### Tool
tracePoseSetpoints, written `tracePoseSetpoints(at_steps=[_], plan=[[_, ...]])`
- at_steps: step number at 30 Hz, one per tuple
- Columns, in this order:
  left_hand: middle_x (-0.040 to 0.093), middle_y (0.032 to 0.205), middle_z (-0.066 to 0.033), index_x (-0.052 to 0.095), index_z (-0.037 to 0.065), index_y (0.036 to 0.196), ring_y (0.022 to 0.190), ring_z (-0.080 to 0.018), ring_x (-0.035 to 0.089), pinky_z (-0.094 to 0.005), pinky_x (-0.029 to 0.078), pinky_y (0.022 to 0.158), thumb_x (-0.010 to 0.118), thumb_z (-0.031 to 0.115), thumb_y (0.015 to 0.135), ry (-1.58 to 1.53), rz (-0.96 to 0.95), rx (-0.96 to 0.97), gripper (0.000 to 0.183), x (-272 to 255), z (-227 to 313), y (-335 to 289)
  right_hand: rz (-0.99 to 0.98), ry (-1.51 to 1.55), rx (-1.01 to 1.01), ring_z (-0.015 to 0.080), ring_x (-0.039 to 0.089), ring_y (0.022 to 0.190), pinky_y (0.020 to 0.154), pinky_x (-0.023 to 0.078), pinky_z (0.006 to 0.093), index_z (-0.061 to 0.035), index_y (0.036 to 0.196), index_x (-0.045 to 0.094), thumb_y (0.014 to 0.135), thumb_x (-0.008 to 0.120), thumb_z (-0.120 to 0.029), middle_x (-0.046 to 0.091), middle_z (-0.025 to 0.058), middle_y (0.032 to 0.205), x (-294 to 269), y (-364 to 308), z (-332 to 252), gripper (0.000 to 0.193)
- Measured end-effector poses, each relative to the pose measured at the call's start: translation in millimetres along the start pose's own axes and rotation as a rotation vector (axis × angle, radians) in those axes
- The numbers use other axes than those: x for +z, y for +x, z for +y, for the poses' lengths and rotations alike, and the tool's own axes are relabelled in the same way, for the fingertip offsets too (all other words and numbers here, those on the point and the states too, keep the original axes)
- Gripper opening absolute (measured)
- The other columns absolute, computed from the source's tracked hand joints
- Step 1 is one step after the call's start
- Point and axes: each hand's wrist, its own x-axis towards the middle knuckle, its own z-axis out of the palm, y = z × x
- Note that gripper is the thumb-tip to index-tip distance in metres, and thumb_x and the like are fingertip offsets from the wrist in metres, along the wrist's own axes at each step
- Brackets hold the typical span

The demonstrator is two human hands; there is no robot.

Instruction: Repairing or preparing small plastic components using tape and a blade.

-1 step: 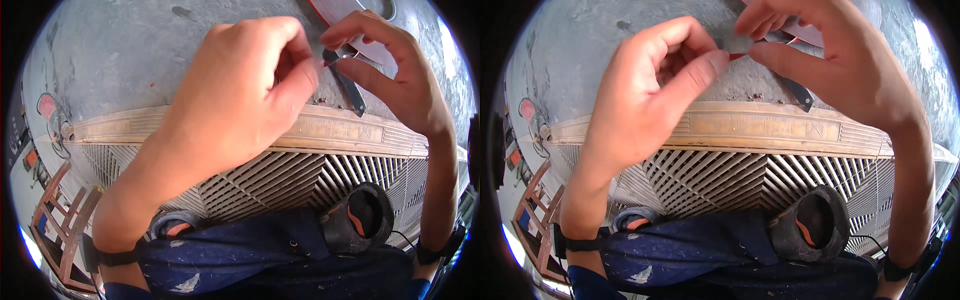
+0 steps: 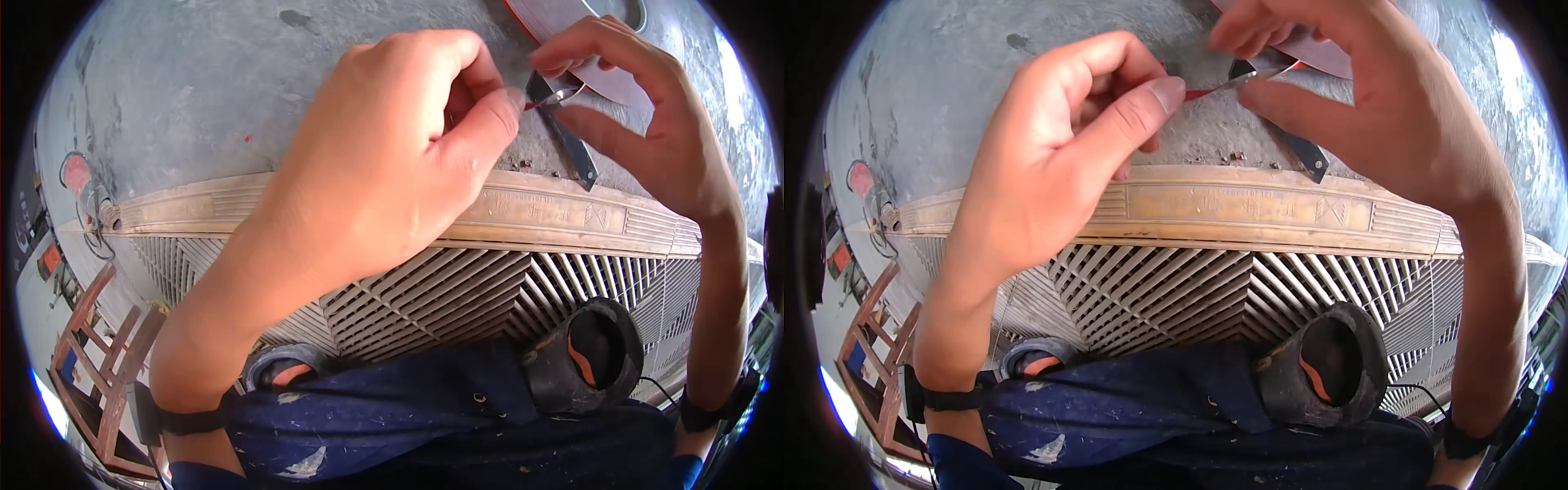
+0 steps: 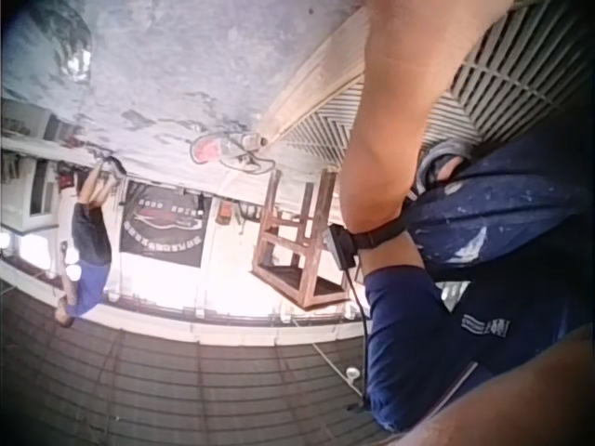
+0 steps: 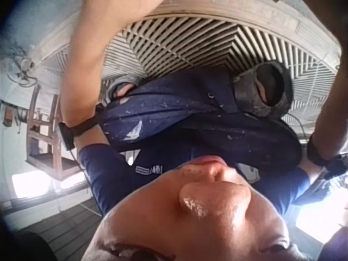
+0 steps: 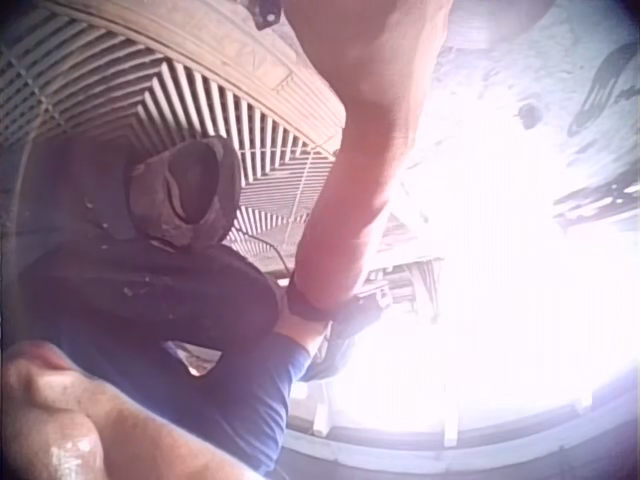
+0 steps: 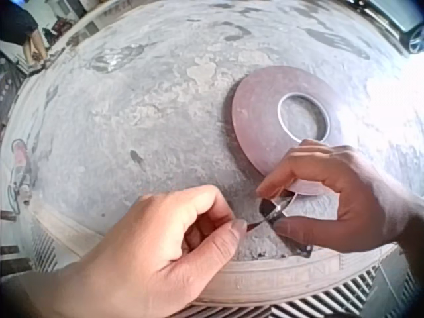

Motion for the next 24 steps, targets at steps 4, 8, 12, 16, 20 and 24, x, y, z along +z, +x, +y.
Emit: tracePoseSetpoints(at_steps=[4,8,12,16,20,24], plan=[[0.055,0.067,0.0039,0.062,0.005,0.083,0.055,-0.0034,0.045,-0.0204,0.038,0.053,0.060,0.030,0.103,-0.254,-0.098,-0.227,0.032,3.0,-9.7,-2.2,-0.012,-0.035,-0.031,0.0222,0.064,0.101,0.092,0.051,0.0353,-0.0026,0.106,0.071,0.078,0.077,0.003,0.068,0.0075,0.102,4.4,-2.4,5.0,0.029],[0.053,0.066,0.0050,0.060,0.007,0.080,0.056,-0.0017,0.044,-0.0193,0.035,0.052,0.067,0.032,0.099,-0.512,-0.239,-0.521,0.033,-9.7,14.7,3.0,0.032,-0.076,-0.046,0.0219,0.065,0.097,0.089,0.052,0.0355,-0.0023,0.101,0.072,0.077,0.079,0.003,0.069,0.0079,0.100,10.4,-4.2,7.1,0.025],[0.052,0.067,0.0051,0.060,0.007,0.081,0.059,-0.0035,0.043,-0.0201,0.033,0.054,0.079,0.022,0.088,-0.187,-0.202,-0.352,0.025,-14.0,5.4,2.3,0.061,-0.044,-0.045,0.0210,0.064,0.091,0.086,0.052,0.0336,-0.0018,0.100,0.072,0.082,0.077,0.001,0.067,0.0080,0.096,10.6,-4.4,8.6,0.019],[0.055,0.071,0.0054,0.065,0.006,0.091,0.066,-0.0064,0.040,-0.0240,0.036,0.062,0.078,0.011,0.083,0.399,0.044,0.362,0.016,-20.5,-2.5,14.6,0.001,0.051,0.111,0.0198,0.062,0.091,0.087,0.049,0.0320,-0.0015,0.099,0.071,0.087,0.074,-0.002,0.065,0.0069,0.094,2.8,-5.7,3.6,0.012],[0.060,0.105,-0.0093,0.070,0.002,0.105,0.088,-0.0250,0.062,-0.0336,0.051,0.078,0.086,0.013,0.074,0.442,-0.054,0.282,0.036,-43.9,-20.2,13.5,-0.022,0.063,0.079,0.0183,0.060,0.095,0.092,0.047,0.0330,-0.0023,0.097,0.068,0.092,0.071,-0.011,0.063,0.0053,0.097,9.5,-6.4,9.1,0.011],[0.062,0.100,-0.0083,0.071,0.005,0.104,0.091,-0.0243,0.063,-0.0335,0.052,0.079,0.084,0.008,0.074,0.505,-0.095,0.324,0.032,-44.5,-34.1,16.2,0.033,-0.008,0.047,0.0170,0.057,0.096,0.093,0.045,0.0345,-0.0042,0.096,0.066,0.093,0.070,-0.015,0.061,0.0050,0.099,12.8,-5.2,3.5,0.012]])
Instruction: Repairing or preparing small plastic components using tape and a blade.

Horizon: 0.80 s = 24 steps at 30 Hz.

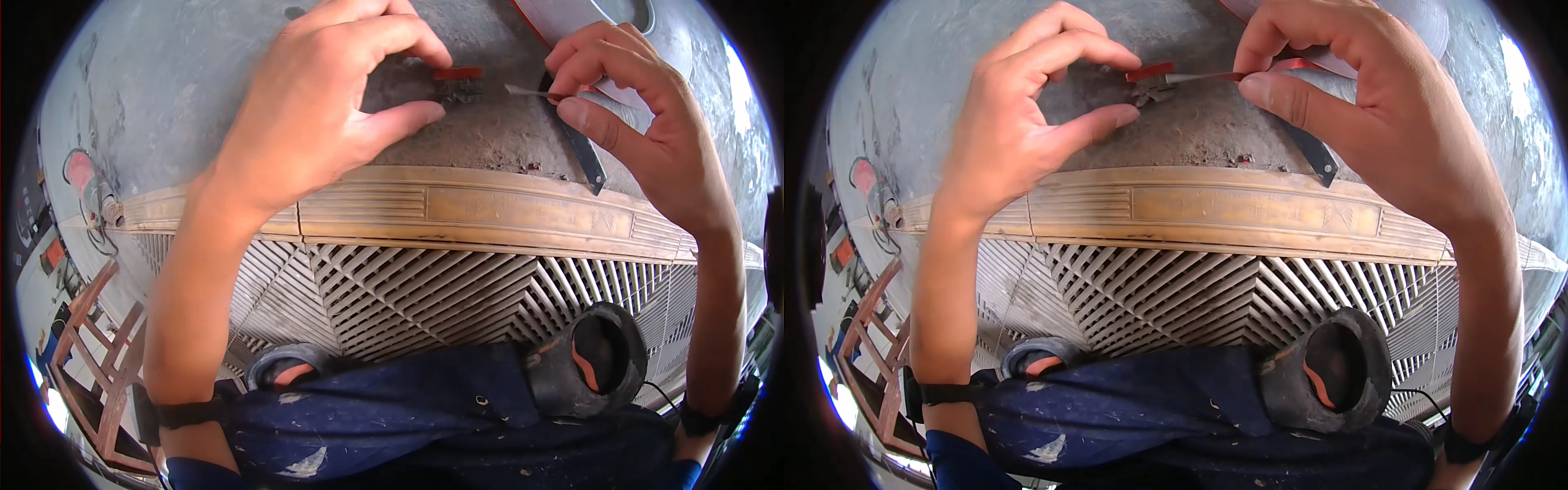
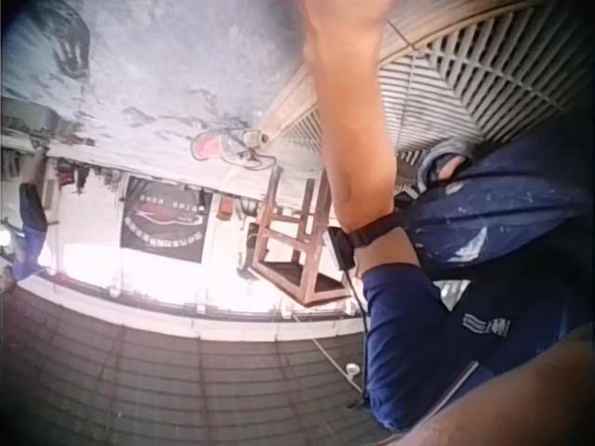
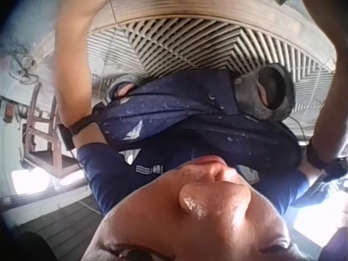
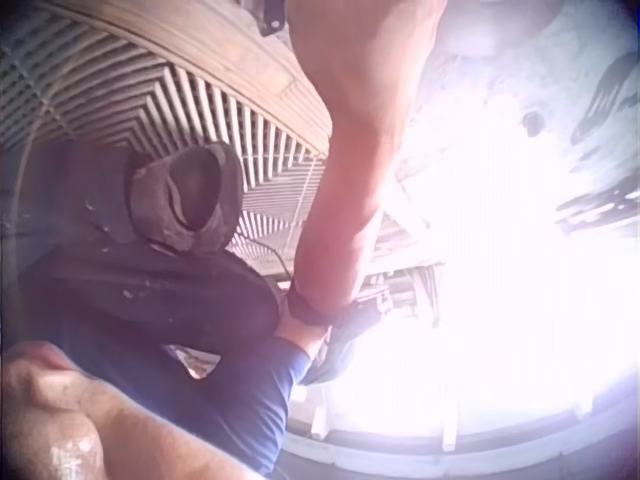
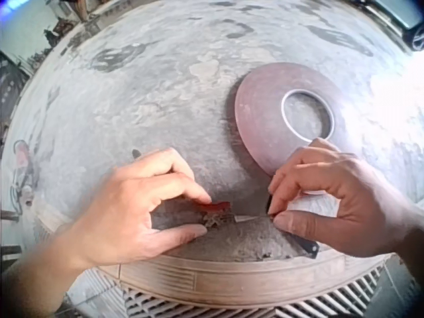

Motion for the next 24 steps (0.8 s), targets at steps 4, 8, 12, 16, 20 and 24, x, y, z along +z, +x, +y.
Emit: tracePoseSetpoints(at_steps=[4,8,12,16,20,24], plan=[[0.063,0.096,-0.0081,0.072,0.004,0.103,0.091,-0.0248,0.065,-0.0330,0.053,0.078,0.085,0.008,0.073,-0.089,0.135,0.117,0.033,15.8,1.2,1.2,-0.141,0.016,0.077,0.0162,0.055,0.093,0.092,0.043,0.0337,-0.0046,0.096,0.066,0.094,0.069,-0.016,0.058,0.0043,0.095,-3.2,5.1,-6.2,0.012],[0.064,0.098,-0.0077,0.073,0.003,0.103,0.091,-0.0236,0.066,-0.0322,0.054,0.077,0.085,0.007,0.071,-0.169,0.213,0.143,0.034,24.6,3.0,0.6,-0.130,0.041,0.143,0.0153,0.054,0.091,0.088,0.042,0.0320,-0.0050,0.095,0.067,0.095,0.070,-0.018,0.055,0.0028,0.090,1.6,8.8,-10.5,0.014],[0.065,0.094,-0.0077,0.074,0.002,0.100,0.083,-0.0207,0.067,-0.0305,0.054,0.071,0.085,0.006,0.075,-0.343,0.309,0.114,0.027,32.0,2.7,-0.5,-0.136,0.010,0.164,0.0142,0.053,0.090,0.088,0.041,0.0307,-0.0056,0.094,0.067,0.095,0.070,-0.018,0.053,0.0022,0.089,3.1,9.7,-12.4,0.013],[0.066,0.088,-0.0089,0.073,0.002,0.095,0.076,-0.0197,0.068,-0.0297,0.054,0.067,0.082,0.006,0.080,-0.440,0.295,0.106,0.018,41.4,4.6,-0.5,-0.127,0.042,0.177,0.0133,0.052,0.089,0.088,0.041,0.0304,-0.0059,0.094,0.068,0.095,0.070,-0.018,0.054,0.0014,0.089,1.4,8.8,-10.4,0.013],[0.066,0.087,-0.0096,0.072,0.001,0.092,0.077,-0.0196,0.068,-0.0300,0.054,0.067,0.081,0.005,0.081,-0.395,0.256,0.074,0.015,25.9,28.6,-0.4,-0.156,0.091,0.168,0.0131,0.050,0.088,0.088,0.041,0.0301,-0.0061,0.096,0.068,0.095,0.070,-0.017,0.056,0.0003,0.089,0.4,9.1,-7.4,0.011],[0.065,0.086,-0.0099,0.070,0.000,0.095,0.077,-0.0216,0.067,-0.0322,0.054,0.070,0.083,0.006,0.078,-0.242,0.077,-0.217,0.022,12.2,46.9,3.3,-0.106,0.073,0.175,0.0128,0.050,0.088,0.087,0.041,0.0292,-0.0058,0.096,0.067,0.096,0.069,-0.017,0.056,-0.0004,0.089,7.4,10.8,-11.4,0.011]])
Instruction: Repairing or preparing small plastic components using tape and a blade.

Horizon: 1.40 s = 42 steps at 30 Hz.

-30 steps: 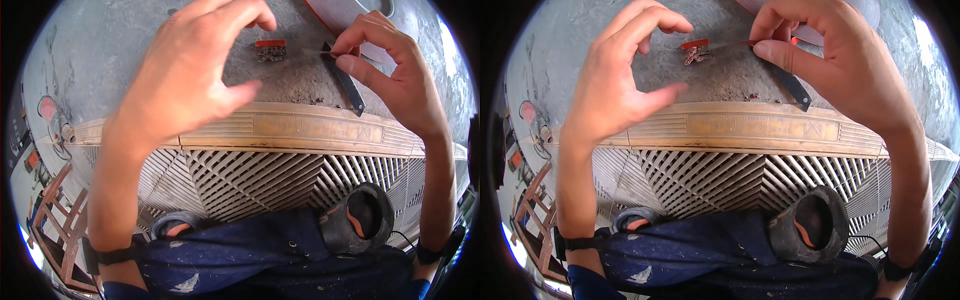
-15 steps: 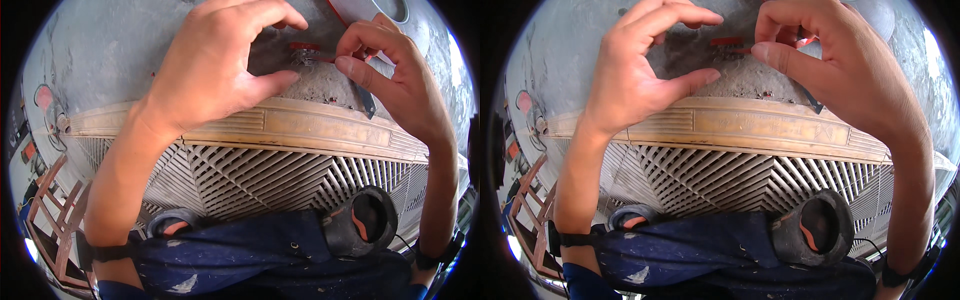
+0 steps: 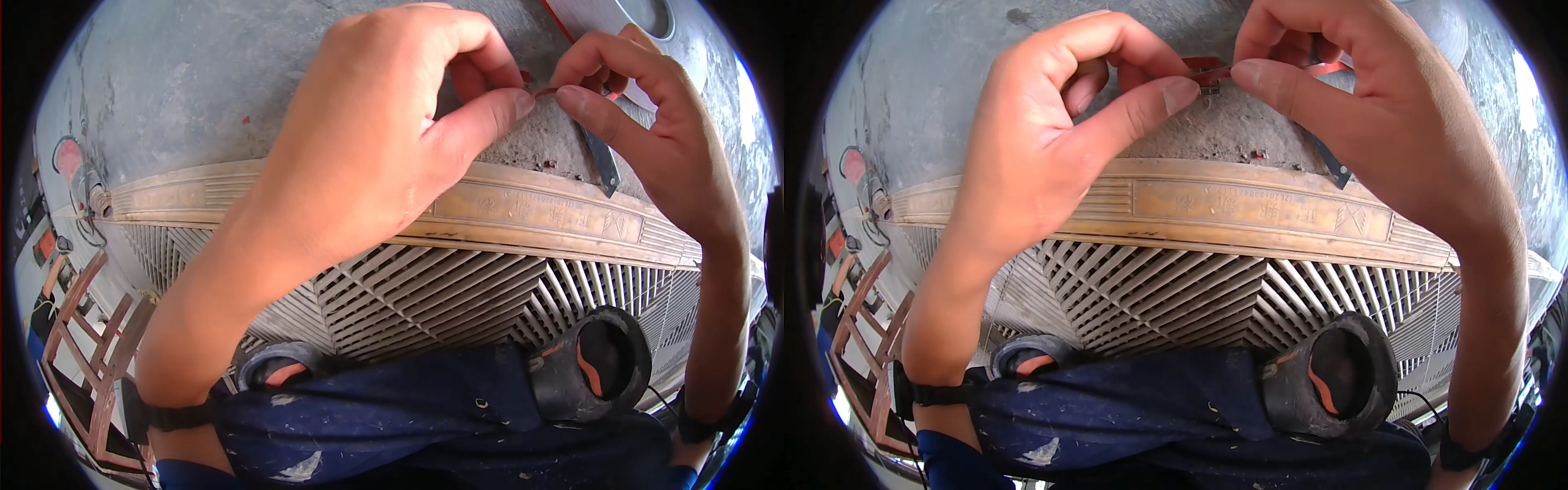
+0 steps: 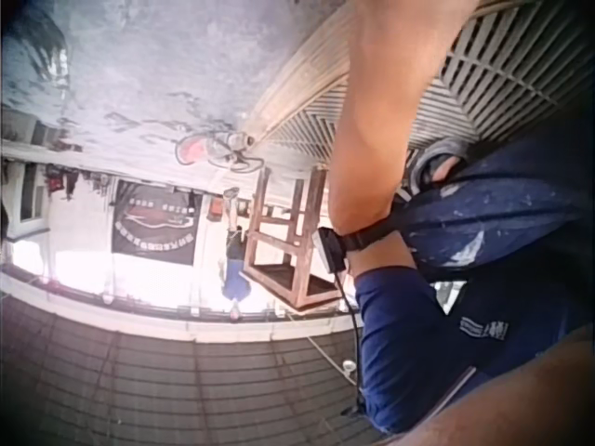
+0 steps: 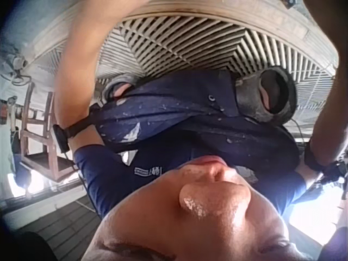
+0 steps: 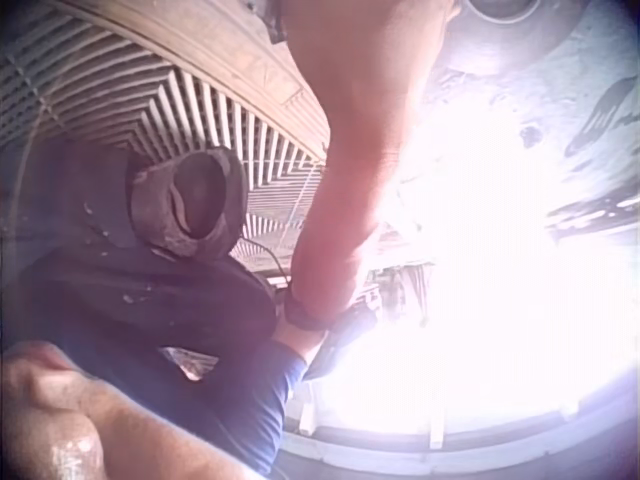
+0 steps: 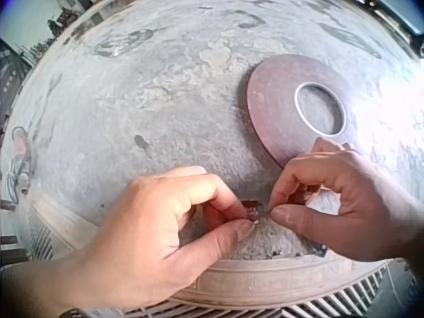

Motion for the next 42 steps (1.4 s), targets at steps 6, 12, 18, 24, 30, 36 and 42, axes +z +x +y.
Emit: tracePoseSetpoints(at_steps=[6,12,18,24,30,36,42], plan=[[0.064,0.087,-0.0093,0.069,0.000,0.098,0.081,-0.0226,0.067,-0.0330,0.054,0.072,0.084,0.008,0.076,0.017,0.009,0.053,0.027,-5.5,-21.4,-1.5,0.013,0.076,0.051,0.0124,0.051,0.087,0.088,0.042,0.0292,-0.0049,0.096,0.066,0.096,0.069,-0.018,0.057,-0.0004,0.089,2.8,-4.9,0.0,0.013],[0.062,0.090,-0.0083,0.070,0.001,0.102,0.088,-0.0224,0.065,-0.0336,0.052,0.074,0.086,0.010,0.072,0.029,0.197,0.284,0.035,7.7,-37.6,0.0,0.274,0.138,-0.105,0.0122,0.051,0.088,0.088,0.042,0.0291,-0.0043,0.096,0.066,0.096,0.069,-0.019,0.057,-0.0002,0.088,27.5,-13.4,-4.3,0.015],[0.061,0.090,-0.0075,0.072,0.003,0.098,0.086,-0.0236,0.062,-0.0349,0.052,0.073,0.086,0.011,0.073,0.026,0.245,0.368,0.030,20.9,-52.9,0.7,0.007,0.159,0.144,0.0122,0.049,0.089,0.088,0.040,0.0283,-0.0044,0.095,0.064,0.097,0.068,-0.021,0.055,-0.0014,0.088,3.9,-2.6,-10.2,0.017],[0.061,0.088,-0.0073,0.071,0.004,0.092,0.085,-0.0248,0.062,-0.0354,0.052,0.073,0.085,0.010,0.074,0.027,0.298,0.312,0.024,30.2,-46.1,-5.4,0.070,0.149,0.056,0.0124,0.047,0.088,0.086,0.039,0.0273,-0.0026,0.095,0.060,0.097,0.066,-0.018,0.054,-0.0006,0.092,21.6,2.4,-16.5,0.016],[0.060,0.087,-0.0073,0.071,0.003,0.089,0.084,-0.0244,0.061,-0.0350,0.051,0.072,0.085,0.009,0.073,0.016,0.327,0.338,0.023,31.7,-43.6,-1.6,0.148,0.099,0.114,0.0112,0.043,0.083,0.080,0.037,0.0262,-0.0029,0.094,0.059,0.096,0.067,-0.015,0.054,-0.0008,0.091,25.3,-1.2,-23.3,0.014],[0.060,0.087,-0.0066,0.071,0.003,0.088,0.083,-0.0226,0.061,-0.0340,0.052,0.070,0.086,0.009,0.072,0.008,0.310,0.337,0.023,29.6,-43.5,-3.0,0.209,-0.004,0.142,0.0104,0.040,0.076,0.071,0.037,0.0258,-0.0033,0.091,0.061,0.095,0.068,-0.015,0.055,-0.0025,0.083,31.0,1.0,-25.4,0.014],[0.060,0.087,-0.0066,0.071,0.003,0.087,0.082,-0.0224,0.060,-0.0340,0.051,0.070,0.087,0.009,0.071,-0.003,0.323,0.369,0.024,32.0,-48.5,-2.8,0.240,0.000,0.156,0.0084,0.039,0.074,0.068,0.035,0.0252,-0.0041,0.089,0.064,0.093,0.073,-0.017,0.057,-0.0044,0.080,32.7,1.5,-20.6,0.015]])
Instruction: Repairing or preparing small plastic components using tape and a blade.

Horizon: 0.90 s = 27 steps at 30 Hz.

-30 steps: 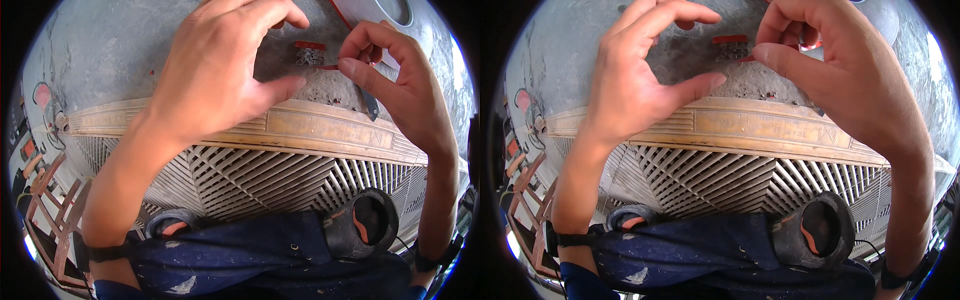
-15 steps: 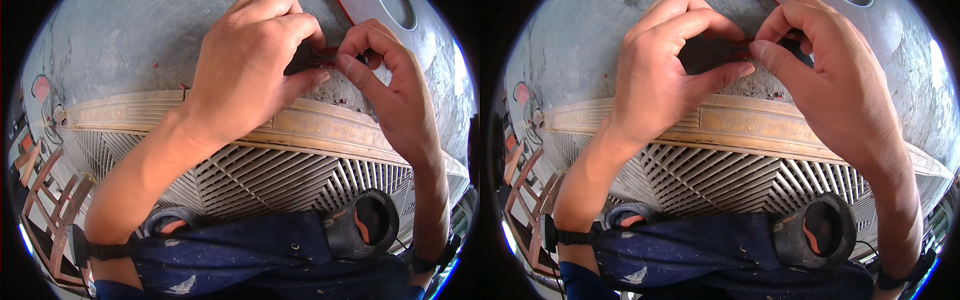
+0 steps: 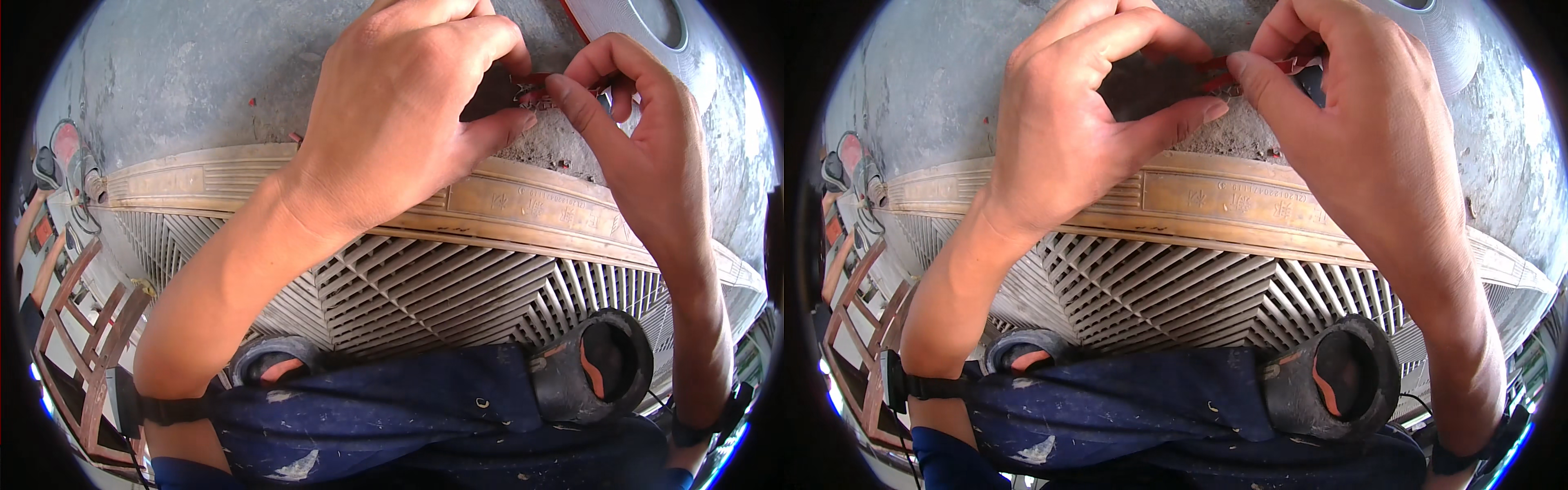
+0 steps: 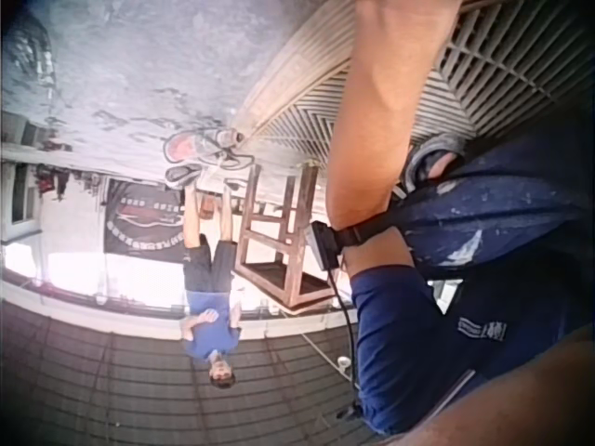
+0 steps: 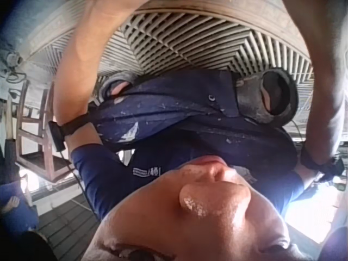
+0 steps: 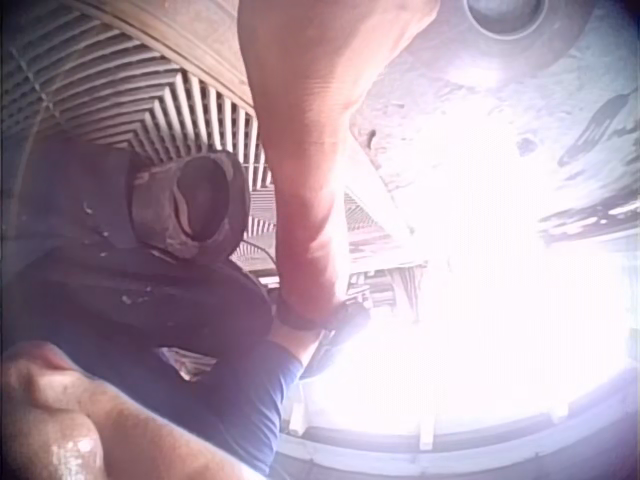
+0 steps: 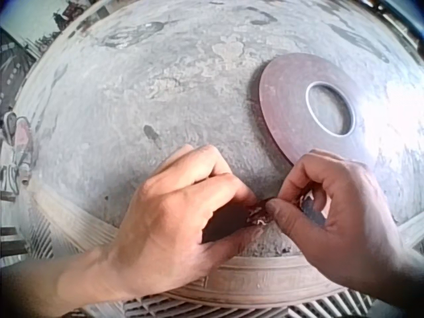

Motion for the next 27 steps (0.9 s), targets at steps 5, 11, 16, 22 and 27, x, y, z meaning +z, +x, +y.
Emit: tracePoseSetpoints(at_steps=[5,11,16,22,27], plan=[[0.059,0.086,-0.0065,0.070,0.003,0.087,0.081,-0.0223,0.059,-0.0339,0.051,0.070,0.087,0.009,0.071,0.013,0.004,0.026,0.024,0.8,-1.8,-1.1,0.001,0.054,0.036,0.0072,0.038,0.073,0.067,0.034,0.0242,-0.0039,0.089,0.067,0.094,0.072,-0.017,0.058,-0.0053,0.081,0.4,0.5,-0.5,0.015],[0.059,0.086,-0.0065,0.070,0.003,0.088,0.080,-0.0234,0.059,-0.0343,0.051,0.070,0.086,0.009,0.072,0.035,0.041,0.044,0.023,3.7,-1.5,-3.2,-0.004,0.080,0.039,0.0069,0.038,0.073,0.067,0.034,0.0240,-0.0039,0.088,0.066,0.094,0.072,-0.017,0.057,-0.0052,0.081,0.6,1.1,-0.1,0.016],[0.059,0.087,-0.0070,0.070,0.003,0.088,0.081,-0.0248,0.059,-0.0347,0.050,0.070,0.085,0.010,0.073,0.047,0.080,0.034,0.022,3.7,-2.2,-7.0,-0.052,0.064,0.030,0.0065,0.038,0.073,0.065,0.033,0.0240,-0.0041,0.087,0.065,0.093,0.073,-0.016,0.055,-0.0056,0.079,4.1,3.7,0.5,0.016],[0.059,0.086,-0.0067,0.070,0.003,0.088,0.081,-0.0246,0.059,-0.0350,0.051,0.070,0.084,0.009,0.074,0.021,0.086,0.041,0.021,8.4,-1.1,-4.0,-0.047,0.065,0.118,0.0054,0.037,0.070,0.063,0.031,0.0232,-0.0046,0.084,0.065,0.091,0.075,-0.016,0.053,-0.0070,0.076,-2.4,3.4,-3.1,0.016],[0.059,0.086,-0.0068,0.070,0.003,0.088,0.081,-0.0244,0.059,-0.0350,0.051,0.070,0.084,0.009,0.074,0.019,0.098,0.039,0.021,8.3,0.6,-2.1,-0.043,0.138,0.130,0.0030,0.036,0.068,0.061,0.030,0.0222,-0.0040,0.083,0.065,0.092,0.076,-0.017,0.052,-0.0079,0.075,-2.1,2.7,-1.3,0.019]])
